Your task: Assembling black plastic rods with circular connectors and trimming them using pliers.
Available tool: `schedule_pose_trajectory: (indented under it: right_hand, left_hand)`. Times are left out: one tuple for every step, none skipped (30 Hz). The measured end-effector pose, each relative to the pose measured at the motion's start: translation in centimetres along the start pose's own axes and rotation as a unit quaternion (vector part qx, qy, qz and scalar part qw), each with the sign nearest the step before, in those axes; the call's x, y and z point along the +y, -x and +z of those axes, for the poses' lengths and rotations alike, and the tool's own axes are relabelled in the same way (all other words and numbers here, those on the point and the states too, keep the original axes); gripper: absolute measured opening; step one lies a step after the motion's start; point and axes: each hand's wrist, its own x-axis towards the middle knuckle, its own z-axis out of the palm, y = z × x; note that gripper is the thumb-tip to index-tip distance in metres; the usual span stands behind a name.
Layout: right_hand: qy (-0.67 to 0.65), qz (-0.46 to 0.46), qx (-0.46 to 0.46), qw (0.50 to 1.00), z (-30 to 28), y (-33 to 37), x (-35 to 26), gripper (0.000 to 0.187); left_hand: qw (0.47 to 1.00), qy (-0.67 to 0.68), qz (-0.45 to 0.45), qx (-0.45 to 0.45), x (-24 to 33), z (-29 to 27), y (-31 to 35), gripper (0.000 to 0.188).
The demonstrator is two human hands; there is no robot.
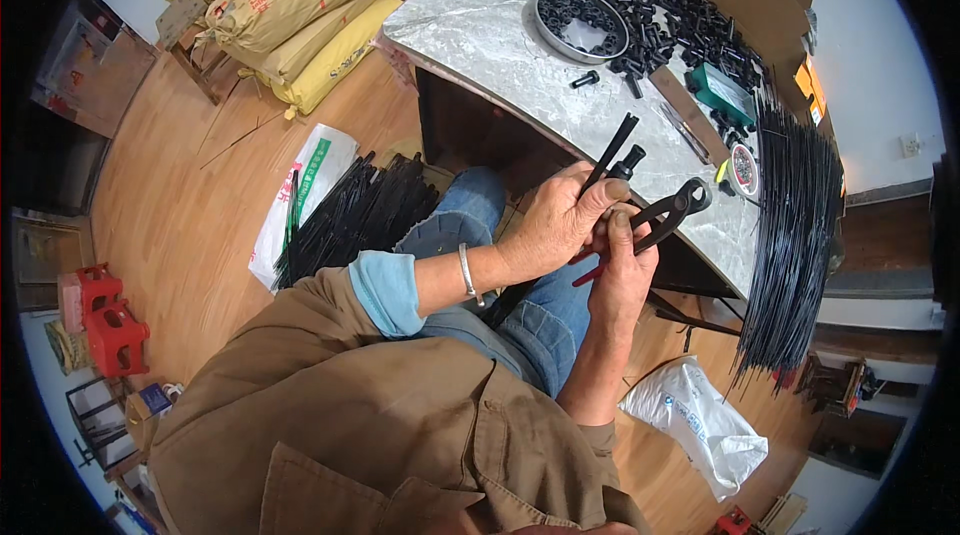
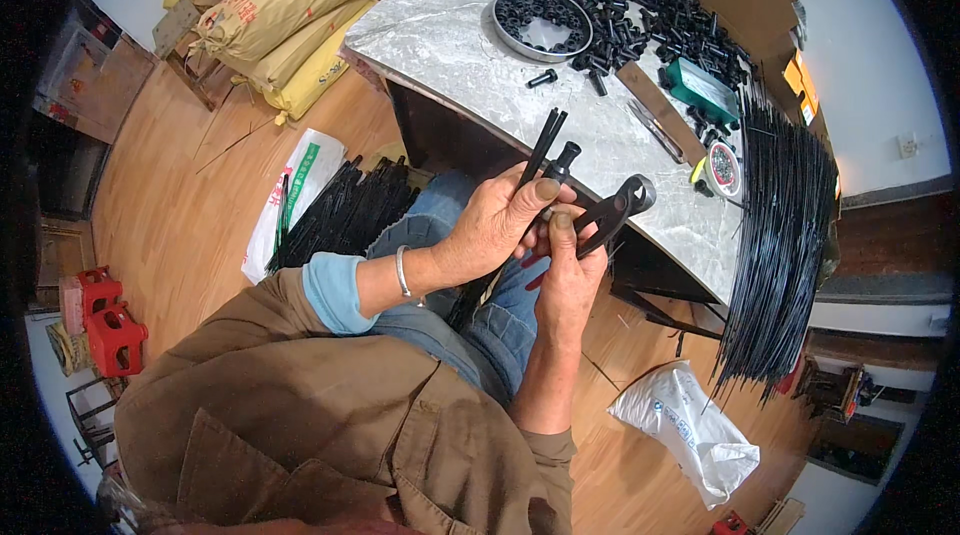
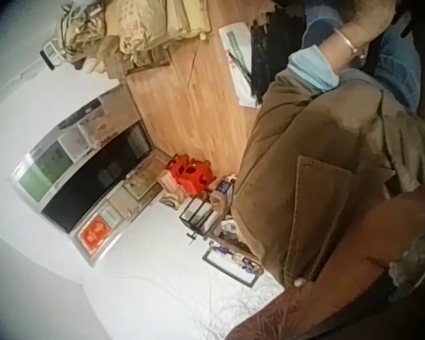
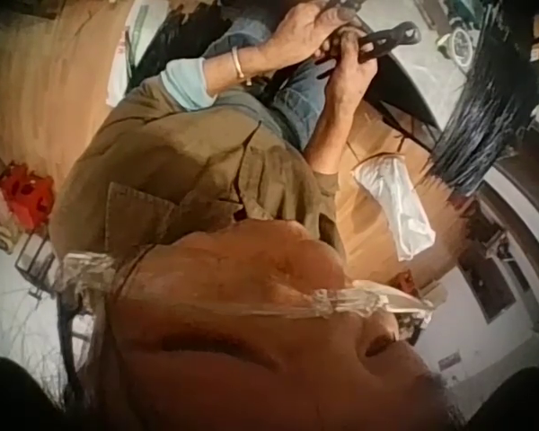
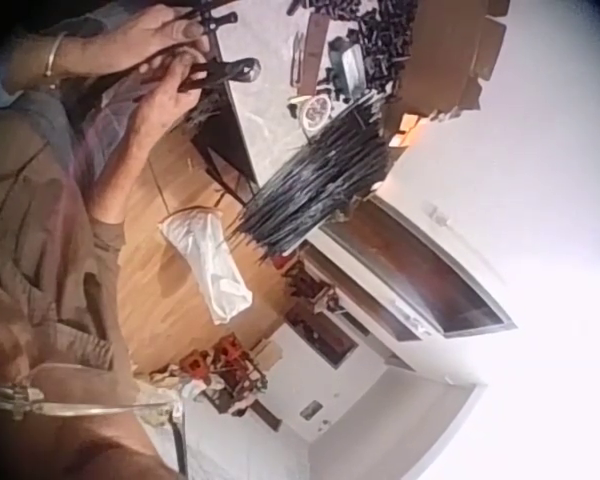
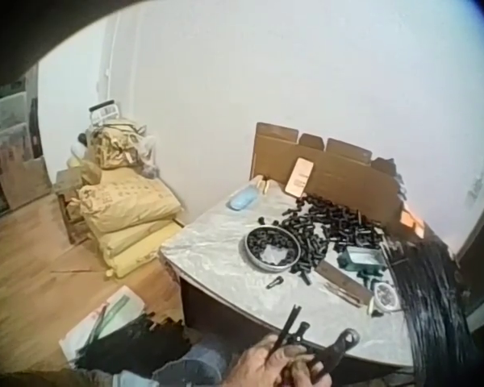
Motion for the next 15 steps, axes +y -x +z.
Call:
schedule_pose_trajectory:
  right_hand:
    - [0.000,0.000,0.000,1.000,0.02,0.01,-0.09,0.014]
    - [0.004,0.002,-0.006,1.000,0.03,0.00,-0.21,0.014]
    - [0.008,0.003,-0.012,1.000,0.03,-0.02,-0.26,0.014]
    - [0.009,0.002,-0.010,1.000,-0.02,0.02,-0.27,0.014]
    - [0.015,0.001,-0.007,1.000,-0.06,0.05,-0.25,0.014]
    - [0.021,0.001,-0.004,1.000,-0.12,0.07,-0.21,0.014]
    - [0.021,0.001,-0.004,1.000,-0.17,0.01,-0.05,0.014]
    - [0.013,-0.003,-0.005,1.000,-0.24,-0.07,0.17,0.014]
    - [0.004,-0.008,-0.006,1.000,-0.30,-0.13,0.32,0.015]
    - [0.004,-0.008,-0.005,1.000,-0.35,-0.13,0.39,0.015]
    - [0.011,-0.009,-0.002,1.000,-0.40,-0.12,0.44,0.015]
    - [0.017,-0.010,0.001,1.000,-0.44,-0.10,0.45,0.015]
    - [0.017,-0.009,0.001,1.000,-0.42,-0.08,0.36,0.015]
    - [0.026,-0.008,-0.004,1.000,-0.37,-0.05,0.20,0.015]
    - [0.035,-0.007,-0.008,0.999,-0.31,-0.01,0.07,0.015]
  left_hand:
    - [1.000,-0.005,-0.001,0.003,0.07,0.01,0.02,0.043]
    - [1.000,-0.005,-0.002,0.003,0.21,-0.01,0.03,0.043]
    - [1.000,-0.009,-0.011,0.003,0.40,-0.04,0.03,0.043]
    - [1.000,-0.012,-0.019,0.001,0.51,0.01,0.02,0.043]
    - [1.000,-0.012,-0.019,0.000,0.47,0.04,0.02,0.043]
    - [1.000,-0.011,-0.015,-0.001,0.40,0.07,0.02,0.043]
    - [1.000,-0.010,-0.012,0.001,0.34,0.03,0.01,0.043]
    - [1.000,-0.010,-0.012,0.002,0.29,0.04,-0.01,0.043]
    - [1.000,-0.010,-0.008,0.003,0.25,0.08,-0.04,0.043]
    - [1.000,-0.010,-0.005,0.005,0.21,0.10,-0.03,0.043]
    - [1.000,-0.009,-0.005,0.005,0.20,0.10,-0.03,0.043]
    - [1.000,-0.015,-0.003,0.006,0.21,0.10,-0.03,0.043]
    - [1.000,-0.020,-0.001,0.008,0.22,0.09,-0.02,0.042]
    - [1.000,-0.020,-0.001,0.008,0.18,0.11,-0.01,0.042]
    - [1.000,-0.012,0.005,0.009,0.08,0.15,0.00,0.042]
